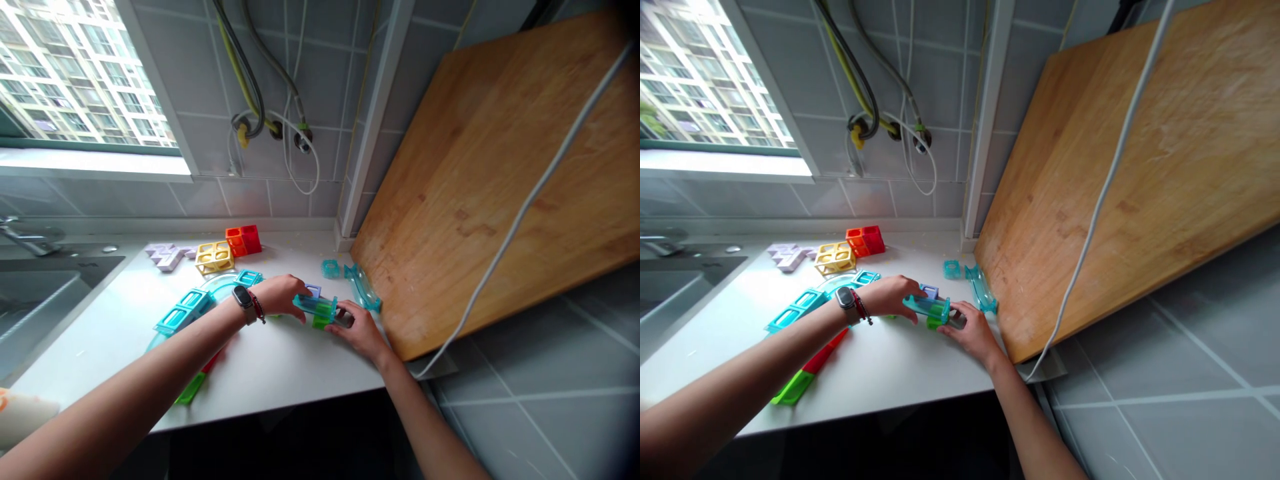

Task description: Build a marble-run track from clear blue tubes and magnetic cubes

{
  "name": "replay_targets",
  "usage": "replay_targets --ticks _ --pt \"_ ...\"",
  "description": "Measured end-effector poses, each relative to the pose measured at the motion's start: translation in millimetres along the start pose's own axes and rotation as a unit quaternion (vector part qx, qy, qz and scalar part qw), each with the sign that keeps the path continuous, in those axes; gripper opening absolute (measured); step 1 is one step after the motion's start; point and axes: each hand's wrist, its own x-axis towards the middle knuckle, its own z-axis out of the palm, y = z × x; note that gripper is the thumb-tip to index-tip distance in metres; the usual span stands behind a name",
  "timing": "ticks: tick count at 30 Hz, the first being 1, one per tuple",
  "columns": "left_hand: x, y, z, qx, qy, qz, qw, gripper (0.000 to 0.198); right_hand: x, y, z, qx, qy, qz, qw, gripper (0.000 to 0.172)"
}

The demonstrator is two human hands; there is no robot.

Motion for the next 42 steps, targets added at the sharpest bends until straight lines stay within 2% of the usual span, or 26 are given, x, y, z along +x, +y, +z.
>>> replay_targets --ticks 3,5,7,9,11,13,14,16,18,20,22,24,29,32,37,42 --pt "-7 1 -10.7 -0.026 0.036 0.002 0.999 0.069 0 3 3 -0.002 0.003 -0.003 1.000 0.051" --pt "-23 3 -23.5 -0.066 0.096 -0.010 0.993 0.071 -1 5 5 0.000 0.005 -0.006 1.000 0.052" --pt "-52 10 -34.4 -0.099 0.176 -0.048 0.978 0.060 -2 7 7 0.007 0.012 -0.001 1.000 0.057" --pt "-92 20 -34.5 -0.098 0.271 -0.114 0.951 0.051 -3 7 6 0.013 0.017 0.009 1.000 0.068" --pt "-138 33 -18.4 -0.072 0.368 -0.201 0.905 0.045 -5 6 3 0.013 0.009 0.013 1.000 0.080" --pt "-180 43 12.4 -0.021 0.453 -0.297 0.840 0.049 -6 3 0 0.022 0.001 0.004 1.000 0.089" --pt "-198 46 31.1 0.005 0.467 -0.335 0.819 0.057 -5 1 -1 0.039 0.001 -0.004 0.999 0.089" --pt "-225 46 68.4 0.021 0.448 -0.395 0.801 0.075 -2 -3 0 0.101 0.014 -0.012 0.995 0.083" --pt "-240 41 99.2 0.003 0.413 -0.434 0.800 0.096 5 -6 7 0.193 0.047 0.007 0.980 0.075" --pt "-246 33 119.3 -0.019 0.383 -0.456 0.803 0.108 13 -6 17 0.276 0.077 0.055 0.957 0.075" --pt "-246 26 129.7 -0.032 0.368 -0.465 0.805 0.111 21 -5 27 0.325 0.087 0.105 0.936 0.079" --pt "-244 22 134.0 -0.033 0.363 -0.467 0.805 0.107 27 -2 32 0.354 0.082 0.134 0.922 0.081" --pt "-241 19 138.5 -0.015 0.368 -0.477 0.798 0.090 31 -1 33 0.410 0.072 0.149 0.897 0.079" --pt "-242 19 140.2 -0.008 0.386 -0.462 0.798 0.082 32 -3 39 0.394 0.072 0.147 0.905 0.079" --pt "-245 18 139.0 -0.006 0.393 -0.460 0.796 0.073 37 -4 56 0.336 0.117 0.122 0.926 0.079" --pt "-245 23 138.7 0.007 0.381 -0.501 0.777 0.068 46 -3 72 0.271 0.131 0.095 0.949 0.082"
